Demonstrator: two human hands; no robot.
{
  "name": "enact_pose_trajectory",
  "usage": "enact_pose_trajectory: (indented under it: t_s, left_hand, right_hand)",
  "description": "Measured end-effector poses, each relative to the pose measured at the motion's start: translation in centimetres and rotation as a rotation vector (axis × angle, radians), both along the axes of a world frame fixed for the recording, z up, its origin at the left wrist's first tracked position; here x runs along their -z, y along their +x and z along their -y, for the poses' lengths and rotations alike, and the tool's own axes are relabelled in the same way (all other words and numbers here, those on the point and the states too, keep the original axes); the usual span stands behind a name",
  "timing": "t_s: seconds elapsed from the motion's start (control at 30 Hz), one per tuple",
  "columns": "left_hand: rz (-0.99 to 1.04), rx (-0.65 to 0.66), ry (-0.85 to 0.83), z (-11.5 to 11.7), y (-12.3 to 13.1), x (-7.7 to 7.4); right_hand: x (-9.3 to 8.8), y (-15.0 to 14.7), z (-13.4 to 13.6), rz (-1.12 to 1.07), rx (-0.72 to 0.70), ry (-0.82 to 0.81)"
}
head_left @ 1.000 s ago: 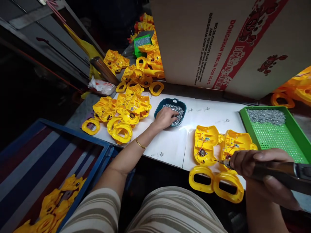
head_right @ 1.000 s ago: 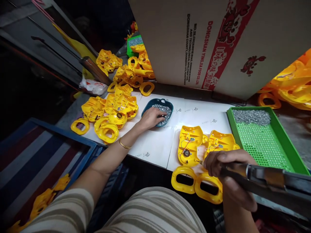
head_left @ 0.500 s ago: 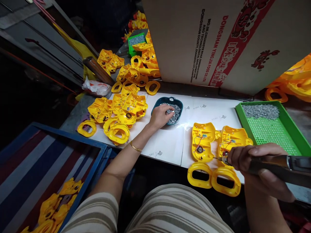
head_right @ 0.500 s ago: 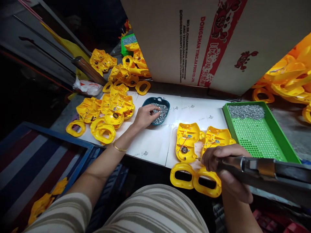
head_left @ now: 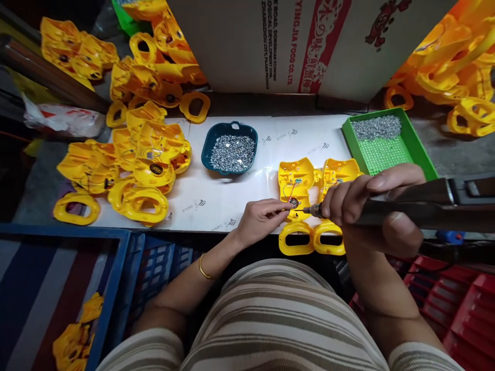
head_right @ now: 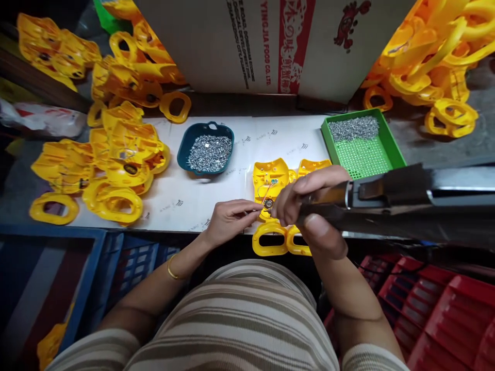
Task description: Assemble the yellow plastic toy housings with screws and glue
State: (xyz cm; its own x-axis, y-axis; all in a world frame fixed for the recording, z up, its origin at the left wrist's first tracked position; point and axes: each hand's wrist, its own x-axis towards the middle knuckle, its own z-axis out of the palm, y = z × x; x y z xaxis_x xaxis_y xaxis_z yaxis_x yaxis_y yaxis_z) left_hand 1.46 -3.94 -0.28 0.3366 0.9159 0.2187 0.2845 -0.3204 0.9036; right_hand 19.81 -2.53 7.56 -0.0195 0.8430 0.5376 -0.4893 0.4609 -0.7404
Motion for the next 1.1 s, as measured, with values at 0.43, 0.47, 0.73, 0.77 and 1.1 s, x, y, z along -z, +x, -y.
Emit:
enact_pose_trajectory:
  t_s: [0.43, 0.47, 0.73, 0.77, 1.1]
  left_hand:
    - [-0.001, 0.002, -0.147, 0.6, 0.3, 0.2]
    - [-0.003, 0.010, -0.150, 0.6, 0.3, 0.2]
    - [-0.064, 0.031, -0.097, 0.7, 0.5, 0.0]
    - [-0.083, 0.034, -0.073, 0.7, 0.4, 0.0]
    - [-0.214, 0.143, 0.112, 0.9, 0.3, -0.5]
  right_hand:
    - [1.2, -0.7, 0.1, 0.014, -0.063, -0.015]
    - [1.1, -0.7, 0.1, 0.009, -0.059, -0.011]
    - [1.2, -0.6, 0.2, 0.015, -0.079, -0.017]
    - [1.2, -0.6, 0.2, 0.015, -0.091, -0.011]
    - [0.8, -0.6, 0.8, 0.057, -0.123, -0.044]
